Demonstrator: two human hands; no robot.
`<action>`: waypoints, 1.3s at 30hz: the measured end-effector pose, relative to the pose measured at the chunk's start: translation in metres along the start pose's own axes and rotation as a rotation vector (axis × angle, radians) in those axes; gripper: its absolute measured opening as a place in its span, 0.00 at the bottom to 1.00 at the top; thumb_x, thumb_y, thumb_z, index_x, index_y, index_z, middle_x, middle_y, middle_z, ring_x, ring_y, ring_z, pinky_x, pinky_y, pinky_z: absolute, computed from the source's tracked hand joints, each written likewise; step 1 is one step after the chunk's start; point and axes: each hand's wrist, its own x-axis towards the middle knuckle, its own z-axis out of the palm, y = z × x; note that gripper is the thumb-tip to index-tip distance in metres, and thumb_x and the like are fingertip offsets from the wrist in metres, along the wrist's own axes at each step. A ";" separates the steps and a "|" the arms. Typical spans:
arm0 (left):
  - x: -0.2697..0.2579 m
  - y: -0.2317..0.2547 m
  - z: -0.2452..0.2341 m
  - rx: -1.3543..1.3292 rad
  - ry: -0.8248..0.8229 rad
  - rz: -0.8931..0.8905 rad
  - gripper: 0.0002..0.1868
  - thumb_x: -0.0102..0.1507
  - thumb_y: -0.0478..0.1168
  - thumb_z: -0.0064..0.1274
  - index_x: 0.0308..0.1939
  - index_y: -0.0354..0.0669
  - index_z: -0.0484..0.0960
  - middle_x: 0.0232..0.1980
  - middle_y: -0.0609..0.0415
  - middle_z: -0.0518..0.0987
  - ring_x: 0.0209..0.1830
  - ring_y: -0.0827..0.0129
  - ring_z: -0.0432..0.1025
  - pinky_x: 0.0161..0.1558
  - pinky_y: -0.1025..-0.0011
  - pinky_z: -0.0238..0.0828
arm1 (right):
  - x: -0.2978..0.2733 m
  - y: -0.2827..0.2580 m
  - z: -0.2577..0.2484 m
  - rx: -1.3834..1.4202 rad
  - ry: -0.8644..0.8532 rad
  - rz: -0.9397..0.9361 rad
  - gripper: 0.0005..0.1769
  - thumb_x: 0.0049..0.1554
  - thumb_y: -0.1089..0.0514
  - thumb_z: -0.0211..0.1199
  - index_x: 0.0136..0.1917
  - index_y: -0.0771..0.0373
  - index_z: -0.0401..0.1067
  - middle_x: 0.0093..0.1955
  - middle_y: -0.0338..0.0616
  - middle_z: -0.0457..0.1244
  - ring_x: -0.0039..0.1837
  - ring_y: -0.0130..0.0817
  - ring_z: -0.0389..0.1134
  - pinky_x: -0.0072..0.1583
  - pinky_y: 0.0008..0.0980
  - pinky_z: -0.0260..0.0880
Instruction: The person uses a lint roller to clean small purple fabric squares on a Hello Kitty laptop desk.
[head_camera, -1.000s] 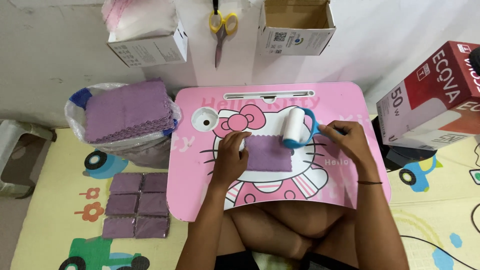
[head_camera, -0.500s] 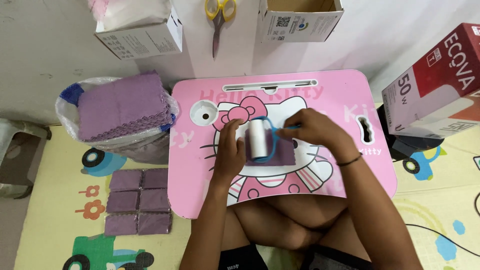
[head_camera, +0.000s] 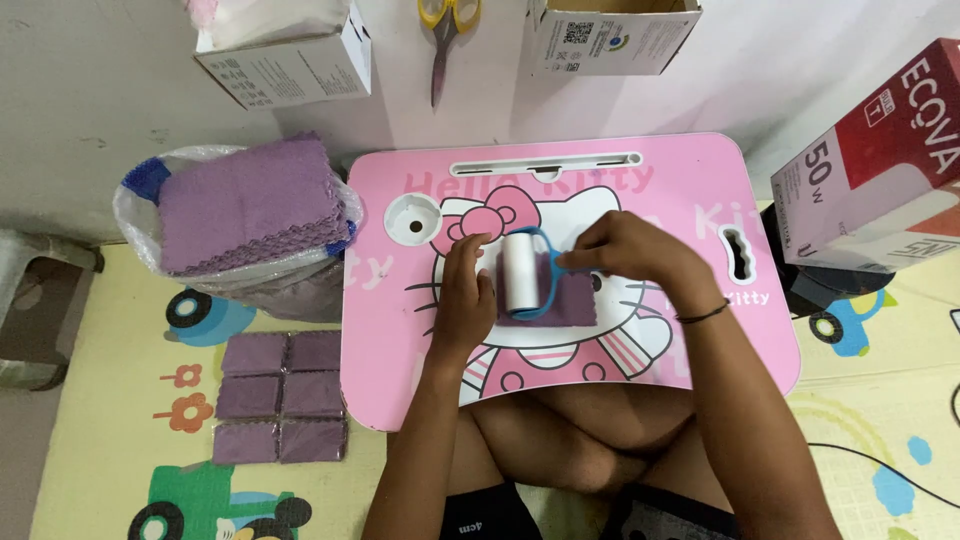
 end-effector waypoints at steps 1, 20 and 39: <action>0.000 -0.002 0.000 0.002 -0.001 0.001 0.26 0.65 0.31 0.35 0.68 0.50 0.65 0.68 0.46 0.68 0.67 0.50 0.67 0.65 0.51 0.68 | 0.004 0.000 0.004 0.003 0.001 -0.001 0.16 0.48 0.41 0.68 0.32 0.53 0.83 0.22 0.45 0.63 0.33 0.40 0.65 0.45 0.38 0.65; -0.002 0.003 0.002 0.212 -0.016 0.176 0.13 0.59 0.32 0.53 0.47 0.44 0.83 0.58 0.53 0.73 0.59 0.57 0.67 0.62 0.61 0.68 | -0.052 0.068 -0.049 -0.218 0.145 0.173 0.19 0.49 0.36 0.66 0.41 0.49 0.85 0.32 0.50 0.70 0.45 0.50 0.72 0.52 0.43 0.69; -0.005 0.013 -0.007 0.013 -0.034 0.053 0.18 0.68 0.33 0.31 0.53 0.48 0.77 0.57 0.50 0.72 0.64 0.54 0.66 0.65 0.55 0.64 | -0.044 -0.002 0.025 -0.216 0.090 0.064 0.19 0.51 0.34 0.62 0.41 0.46 0.84 0.39 0.40 0.72 0.50 0.52 0.73 0.57 0.47 0.70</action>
